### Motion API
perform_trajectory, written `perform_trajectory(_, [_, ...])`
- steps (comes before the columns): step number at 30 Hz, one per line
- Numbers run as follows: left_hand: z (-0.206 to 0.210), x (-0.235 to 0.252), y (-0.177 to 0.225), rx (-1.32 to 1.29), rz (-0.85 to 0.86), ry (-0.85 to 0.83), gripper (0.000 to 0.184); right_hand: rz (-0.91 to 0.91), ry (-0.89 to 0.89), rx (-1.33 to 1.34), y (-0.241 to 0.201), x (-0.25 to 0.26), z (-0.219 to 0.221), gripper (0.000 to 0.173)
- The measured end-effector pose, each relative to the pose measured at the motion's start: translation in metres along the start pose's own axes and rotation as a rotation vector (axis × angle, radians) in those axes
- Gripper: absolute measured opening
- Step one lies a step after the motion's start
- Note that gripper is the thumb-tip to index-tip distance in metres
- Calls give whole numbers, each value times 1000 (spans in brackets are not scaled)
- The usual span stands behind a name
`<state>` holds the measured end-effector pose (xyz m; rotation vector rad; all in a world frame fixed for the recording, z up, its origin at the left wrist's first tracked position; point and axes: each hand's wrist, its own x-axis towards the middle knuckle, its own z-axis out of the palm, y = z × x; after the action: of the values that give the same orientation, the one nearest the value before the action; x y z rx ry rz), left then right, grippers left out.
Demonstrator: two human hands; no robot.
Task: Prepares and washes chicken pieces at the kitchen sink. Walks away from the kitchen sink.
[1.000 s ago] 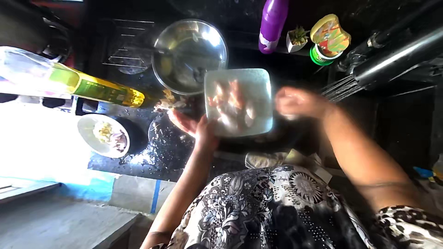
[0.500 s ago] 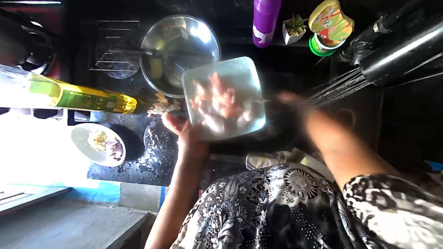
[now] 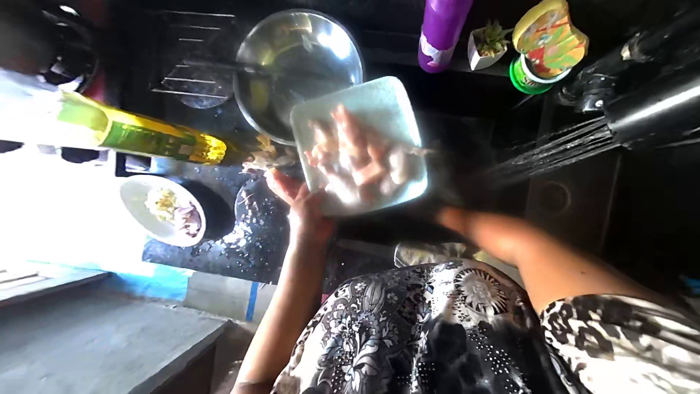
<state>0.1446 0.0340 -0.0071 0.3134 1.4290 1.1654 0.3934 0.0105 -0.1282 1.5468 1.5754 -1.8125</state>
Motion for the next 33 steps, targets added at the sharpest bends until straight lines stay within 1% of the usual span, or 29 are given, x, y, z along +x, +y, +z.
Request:
perform_trajectory(1, [2,0,0,-4,2,4,30,-103,101,-69,30,0,-2,32])
perform_trajectory(2, [3,0,0,-6,5,8,34,-94,166,-103,38,-7,-10,33])
perform_trajectory(4, [7,-3,-1,15,-9,6,35,67,184,-176,30,-25,-36,38])
perform_trajectory(6, [9,-2,-3,44,-43,-33,33,245,142,-221,1,-49,-76,41])
perform_trajectory(7, [9,-1,-7,56,-54,-63,33,226,202,-260,1,-52,-90,38])
perform_trajectory(8, [8,0,-11,67,-64,-91,33,80,345,-303,22,-48,-96,33])
perform_trajectory(9, [6,1,-16,88,-69,-117,32,-296,624,-297,68,-31,-96,26])
perform_trajectory(10, [5,1,-19,107,-74,-134,32,-415,624,-255,82,-29,-107,29])
perform_trajectory(11, [4,2,-22,126,-76,-146,32,-355,563,-180,71,-46,-116,37])
perform_trajectory(13, [4,5,-28,160,-82,-170,34,-202,560,53,43,-88,-119,51])
perform_trajectory(14, [5,6,-31,183,-82,-173,34,-188,581,119,38,-103,-118,55])
perform_trajectory(16, [8,7,-35,204,-86,-166,33,-199,645,146,26,-130,-114,61])
perform_trajectory(18, [10,9,-38,216,-87,-180,33,-284,704,79,12,-150,-113,62])
perform_trajectory(21, [16,8,-44,224,-110,-226,35,-390,717,-26,-15,-167,-110,63])
perform_trajectory(25, [30,1,-49,238,-182,-298,36,-633,761,-123,-45,-160,-102,62])
perform_trajectory(26, [33,0,-49,230,-201,-311,36,-653,773,-142,-48,-157,-101,61])
perform_trajectory(28, [36,3,-51,205,-214,-332,35,-628,864,-139,-47,-155,-103,48])
perform_trajectory(30, [35,9,-54,176,-215,-327,33,-507,990,-79,-34,-151,-111,31])
perform_trajectory(32, [33,14,-56,174,-208,-308,32,-343,1024,21,-6,-135,-120,27])
perform_trajectory(33, [33,15,-56,180,-209,-299,32,-264,984,56,10,-123,-121,27])
